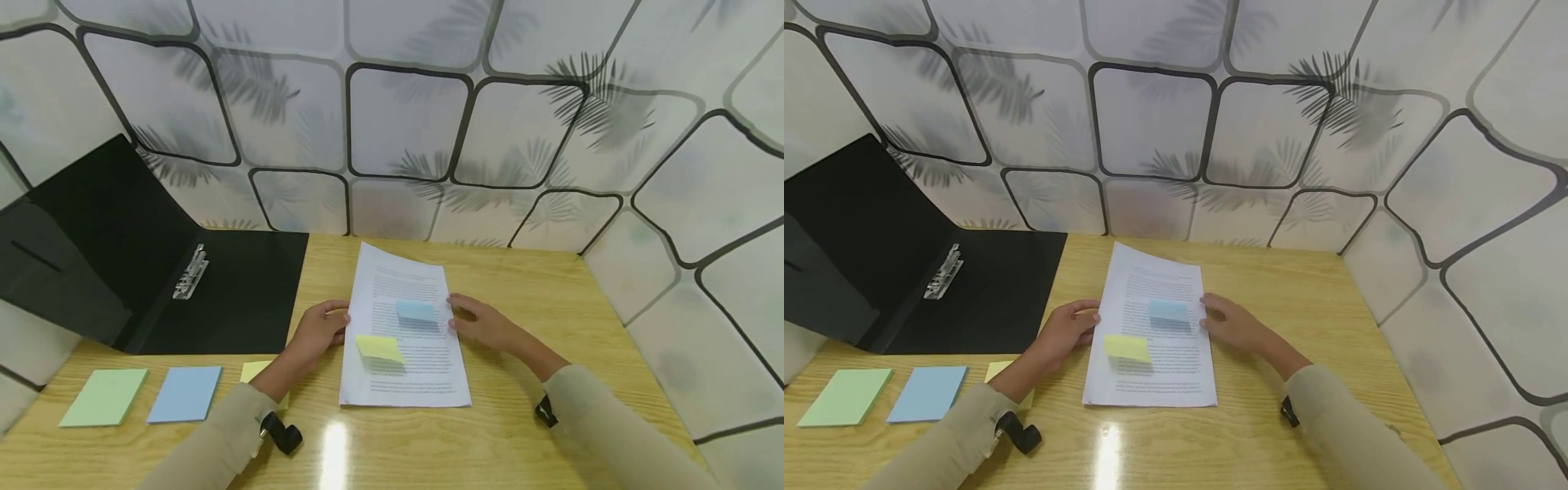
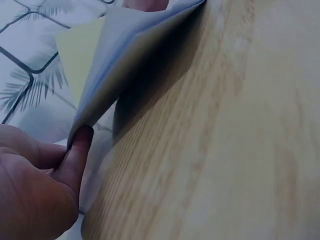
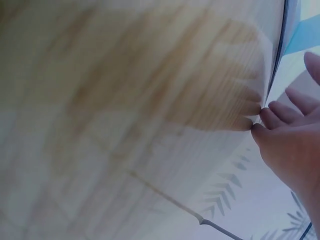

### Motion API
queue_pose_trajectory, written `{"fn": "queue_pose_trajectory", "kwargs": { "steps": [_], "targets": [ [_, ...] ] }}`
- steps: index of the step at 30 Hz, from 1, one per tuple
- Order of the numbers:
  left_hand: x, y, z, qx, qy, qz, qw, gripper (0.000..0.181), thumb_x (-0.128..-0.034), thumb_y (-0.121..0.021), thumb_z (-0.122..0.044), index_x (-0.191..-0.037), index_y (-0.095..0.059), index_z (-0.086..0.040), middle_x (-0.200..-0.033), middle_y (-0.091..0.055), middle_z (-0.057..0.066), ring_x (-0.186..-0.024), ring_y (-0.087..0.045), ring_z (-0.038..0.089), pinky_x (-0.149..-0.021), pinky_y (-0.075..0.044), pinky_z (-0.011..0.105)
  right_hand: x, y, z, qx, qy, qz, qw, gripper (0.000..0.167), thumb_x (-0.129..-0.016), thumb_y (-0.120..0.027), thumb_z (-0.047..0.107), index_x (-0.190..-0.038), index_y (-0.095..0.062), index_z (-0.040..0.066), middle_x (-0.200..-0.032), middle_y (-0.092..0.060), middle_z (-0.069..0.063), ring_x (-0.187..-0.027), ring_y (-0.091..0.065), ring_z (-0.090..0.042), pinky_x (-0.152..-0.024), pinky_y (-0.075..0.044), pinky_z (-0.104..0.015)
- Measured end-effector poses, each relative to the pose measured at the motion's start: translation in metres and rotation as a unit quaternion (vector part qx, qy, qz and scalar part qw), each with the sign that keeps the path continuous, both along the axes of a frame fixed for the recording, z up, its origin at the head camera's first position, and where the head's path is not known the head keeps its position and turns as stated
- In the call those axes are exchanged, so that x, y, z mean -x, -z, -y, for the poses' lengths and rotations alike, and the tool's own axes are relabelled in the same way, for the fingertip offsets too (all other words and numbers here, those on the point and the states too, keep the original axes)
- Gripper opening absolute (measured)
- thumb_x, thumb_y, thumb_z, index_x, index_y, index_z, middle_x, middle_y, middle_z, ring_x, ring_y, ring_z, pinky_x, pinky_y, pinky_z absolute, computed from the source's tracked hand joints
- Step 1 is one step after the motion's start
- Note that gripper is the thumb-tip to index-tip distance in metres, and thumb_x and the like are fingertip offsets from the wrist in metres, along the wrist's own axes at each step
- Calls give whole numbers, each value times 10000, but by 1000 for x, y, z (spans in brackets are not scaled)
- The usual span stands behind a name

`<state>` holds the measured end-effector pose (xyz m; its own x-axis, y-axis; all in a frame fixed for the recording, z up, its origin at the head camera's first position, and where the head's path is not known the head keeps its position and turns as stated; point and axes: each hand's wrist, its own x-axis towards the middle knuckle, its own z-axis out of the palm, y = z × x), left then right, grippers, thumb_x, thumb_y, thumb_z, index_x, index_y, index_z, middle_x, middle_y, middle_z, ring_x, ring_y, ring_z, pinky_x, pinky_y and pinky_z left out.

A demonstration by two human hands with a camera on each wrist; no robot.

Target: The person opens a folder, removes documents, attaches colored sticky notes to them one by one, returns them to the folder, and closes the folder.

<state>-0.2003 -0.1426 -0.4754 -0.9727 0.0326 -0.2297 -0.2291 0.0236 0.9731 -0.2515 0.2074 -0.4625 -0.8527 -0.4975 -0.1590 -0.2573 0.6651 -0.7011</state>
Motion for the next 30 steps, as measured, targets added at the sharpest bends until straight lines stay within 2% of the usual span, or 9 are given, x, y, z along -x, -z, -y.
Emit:
{"fn": "queue_pose_trajectory", "kwargs": {
  "steps": [6, 9, 13, 17, 20, 26, 30],
  "targets": [
    [-1, 0, 5, -164, -224, 53, 9996, 389, -1033, -558, -94, -1413, -548, -12, -1181, -709, 183, -885, -692, 90, -722, -564, 213, -3, -1, 1, 391, 547, -48, 9977, 575, -1025, -606, 317, -1518, -441, 72, -1556, -429, -191, -1446, -381, -400, -1166, -328, -572],
    [-2, -2, 8, -321, -271, 99, 9991, 403, -1032, -557, -92, -1424, -531, 0, -1109, -728, 122, -850, -675, 66, -704, -550, 194, -8, -3, 3, 687, 679, -35, 9953, 541, -1021, -614, 295, -1486, -484, 51, -1480, -523, -191, -1374, -476, -393, -1130, -380, -563],
    [-3, -3, 10, -644, -327, 223, 9971, 418, -1035, -546, -79, -1443, -504, -6, -991, -729, 30, -794, -651, 51, -667, -529, 180, -14, -5, 7, 1161, 839, 229, 9894, 513, -1006, -641, 305, -1459, -530, 92, -1452, -565, -136, -1326, -534, -322, -1093, -436, -494],
    [-3, -4, 10, -948, -329, 285, 9945, 422, -1039, -531, -68, -1455, -482, -17, -972, -725, -1, -800, -659, 50, -673, -532, 178, -19, -7, 10, 1627, 1053, 783, 9779, 544, -983, -674, 316, -1463, -525, 106, -1422, -566, -141, -1210, -602, -247, -990, -525, -376],
    [-3, -4, 10, -1048, -317, 260, 9937, 432, -1040, -527, -64, -1463, -464, -5, -1014, -723, 5, -844, -677, 48, -705, -549, 180, -22, -9, 12, 2034, 1174, 1140, 9653, 540, -973, -692, 244, -1454, -525, 67, -1394, -557, -188, -1111, -646, -213, -916, -567, -331],
    [-2, -3, 10, -1141, -410, 267, 9923, 426, -1038, -530, -62, -1453, -464, 4, -1025, -713, 14, -860, -680, 50, -716, -554, 180, -27, -12, 16, 2474, 1270, 1330, 9513, 529, -961, -686, 129, -1452, -518, 27, -1443, -523, -198, -1083, -660, -167, -899, -570, -322],
    [-1, -3, 10, -1118, -357, 250, 9928, 420, -1039, -531, -64, -1450, -470, -1, -1053, -711, 32, -877, -680, 55, -727, -558, 188, -29, -12, 19, 2693, 1437, 1430, 9415, 491, -969, -661, 92, -1438, -534, 23, -1417, -545, -196, -1048, -660, -155, -856, -574, -297]
  ]
}}
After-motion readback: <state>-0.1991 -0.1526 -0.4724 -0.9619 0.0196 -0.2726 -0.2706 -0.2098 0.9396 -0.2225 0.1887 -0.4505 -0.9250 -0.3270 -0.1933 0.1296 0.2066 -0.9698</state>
